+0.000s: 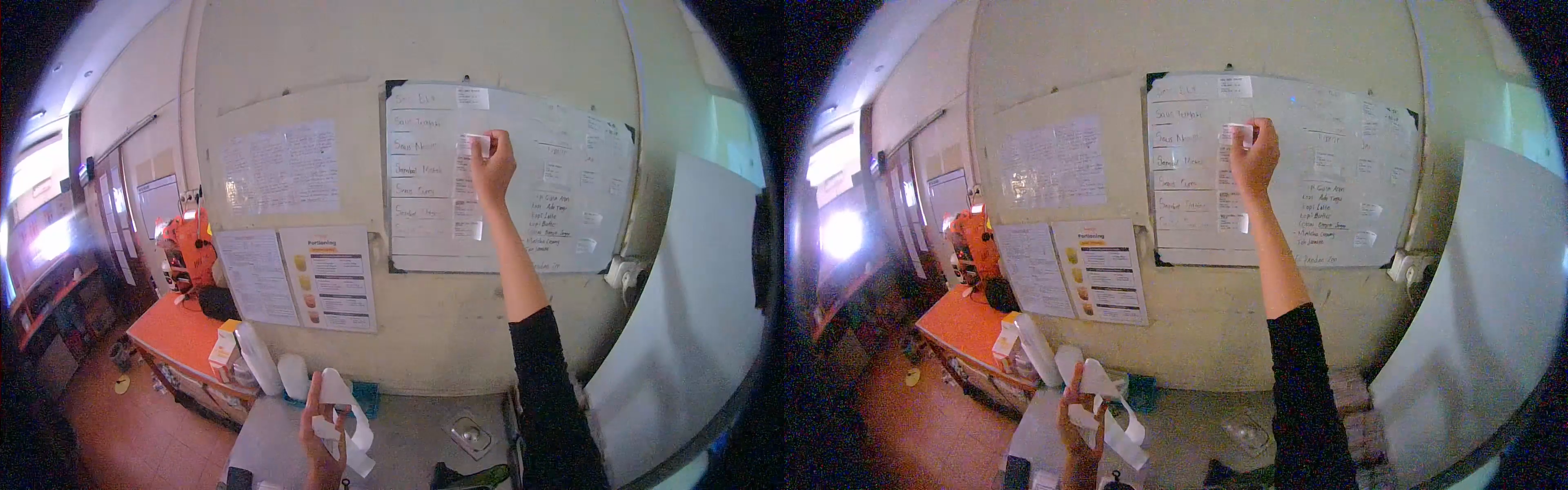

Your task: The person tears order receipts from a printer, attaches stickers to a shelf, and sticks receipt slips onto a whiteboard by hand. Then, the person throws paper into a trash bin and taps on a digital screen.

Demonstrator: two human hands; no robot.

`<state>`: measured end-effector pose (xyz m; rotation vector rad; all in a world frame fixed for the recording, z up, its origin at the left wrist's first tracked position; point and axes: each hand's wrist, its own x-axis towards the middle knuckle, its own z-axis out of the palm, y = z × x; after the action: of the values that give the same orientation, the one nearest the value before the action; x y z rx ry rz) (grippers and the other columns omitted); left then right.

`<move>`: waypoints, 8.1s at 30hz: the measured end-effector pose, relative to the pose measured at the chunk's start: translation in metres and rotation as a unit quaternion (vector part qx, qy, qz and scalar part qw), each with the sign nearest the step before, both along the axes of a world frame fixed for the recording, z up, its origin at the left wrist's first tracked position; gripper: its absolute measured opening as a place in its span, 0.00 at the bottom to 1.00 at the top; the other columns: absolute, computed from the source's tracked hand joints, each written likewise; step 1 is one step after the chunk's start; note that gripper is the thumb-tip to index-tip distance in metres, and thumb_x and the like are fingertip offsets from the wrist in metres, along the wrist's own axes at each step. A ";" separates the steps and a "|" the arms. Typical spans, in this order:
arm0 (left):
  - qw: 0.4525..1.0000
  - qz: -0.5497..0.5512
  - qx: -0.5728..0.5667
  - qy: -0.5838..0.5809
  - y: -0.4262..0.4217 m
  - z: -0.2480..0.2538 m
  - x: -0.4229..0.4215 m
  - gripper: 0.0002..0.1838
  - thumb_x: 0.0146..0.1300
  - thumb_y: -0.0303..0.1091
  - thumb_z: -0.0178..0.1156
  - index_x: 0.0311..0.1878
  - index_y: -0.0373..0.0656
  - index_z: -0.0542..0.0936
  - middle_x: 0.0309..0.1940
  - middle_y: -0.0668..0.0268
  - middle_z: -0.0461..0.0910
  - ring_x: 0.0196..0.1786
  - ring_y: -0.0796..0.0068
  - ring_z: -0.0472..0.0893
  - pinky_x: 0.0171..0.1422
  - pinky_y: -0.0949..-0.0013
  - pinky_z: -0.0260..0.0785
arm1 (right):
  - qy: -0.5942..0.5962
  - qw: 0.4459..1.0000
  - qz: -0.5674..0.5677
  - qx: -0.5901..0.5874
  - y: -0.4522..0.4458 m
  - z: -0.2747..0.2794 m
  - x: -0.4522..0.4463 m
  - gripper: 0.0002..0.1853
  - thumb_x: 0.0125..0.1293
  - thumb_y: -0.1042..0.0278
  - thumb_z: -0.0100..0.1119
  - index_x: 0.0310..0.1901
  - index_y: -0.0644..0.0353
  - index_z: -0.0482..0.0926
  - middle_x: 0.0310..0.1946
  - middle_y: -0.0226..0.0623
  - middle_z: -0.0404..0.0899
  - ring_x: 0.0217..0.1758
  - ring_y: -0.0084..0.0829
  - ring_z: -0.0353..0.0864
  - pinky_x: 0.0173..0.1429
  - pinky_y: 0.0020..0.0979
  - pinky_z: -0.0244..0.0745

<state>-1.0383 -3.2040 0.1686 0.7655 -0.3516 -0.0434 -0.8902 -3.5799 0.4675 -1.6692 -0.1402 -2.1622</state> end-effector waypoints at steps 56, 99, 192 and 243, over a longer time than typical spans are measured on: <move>0.995 -0.049 0.066 -0.059 -0.010 0.090 -0.028 0.29 0.66 0.49 0.52 0.66 0.44 0.71 0.64 0.66 0.68 0.58 0.75 0.70 0.62 0.72 0.63 | 0.448 0.807 0.381 0.058 0.191 -0.244 -0.251 0.20 0.57 0.77 0.64 0.49 0.54 0.69 0.24 0.31 0.70 0.28 0.26 0.74 0.37 0.29 0.71; 0.981 -0.020 0.173 0.083 -0.051 0.039 -0.025 0.14 0.51 0.25 0.70 0.43 0.40 0.80 0.36 0.65 0.80 0.39 0.74 0.80 0.42 0.70 0.71 | 0.395 0.890 0.200 -0.112 0.178 -0.248 -0.227 0.10 0.53 0.76 0.66 0.39 0.57 0.83 0.34 0.37 0.78 0.34 0.36 0.79 0.40 0.34 0.75; 0.939 0.137 0.290 -0.125 -0.012 0.045 -0.094 0.21 0.57 0.26 0.64 0.56 0.41 0.78 0.46 0.70 0.80 0.43 0.83 0.75 0.43 0.77 0.67 | 0.465 0.802 0.372 0.049 0.206 -0.230 -0.280 0.16 0.58 0.76 0.65 0.50 0.58 0.79 0.36 0.31 0.79 0.39 0.23 0.75 0.48 0.27 0.71; 0.976 -0.059 0.177 0.109 0.005 -0.001 -0.067 0.20 0.58 0.28 0.57 0.54 0.32 0.80 0.47 0.58 0.82 0.48 0.71 0.80 0.58 0.70 0.68 | 0.102 0.989 -0.089 -0.063 0.001 -0.061 -0.031 0.23 0.62 0.59 0.61 0.53 0.63 0.69 0.47 0.48 0.73 0.51 0.47 0.74 0.52 0.44 0.72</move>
<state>-1.1056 -3.1988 0.1676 1.0821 -0.1794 -0.3065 -0.9213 -3.5785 0.4063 -2.0330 -0.0721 -2.1303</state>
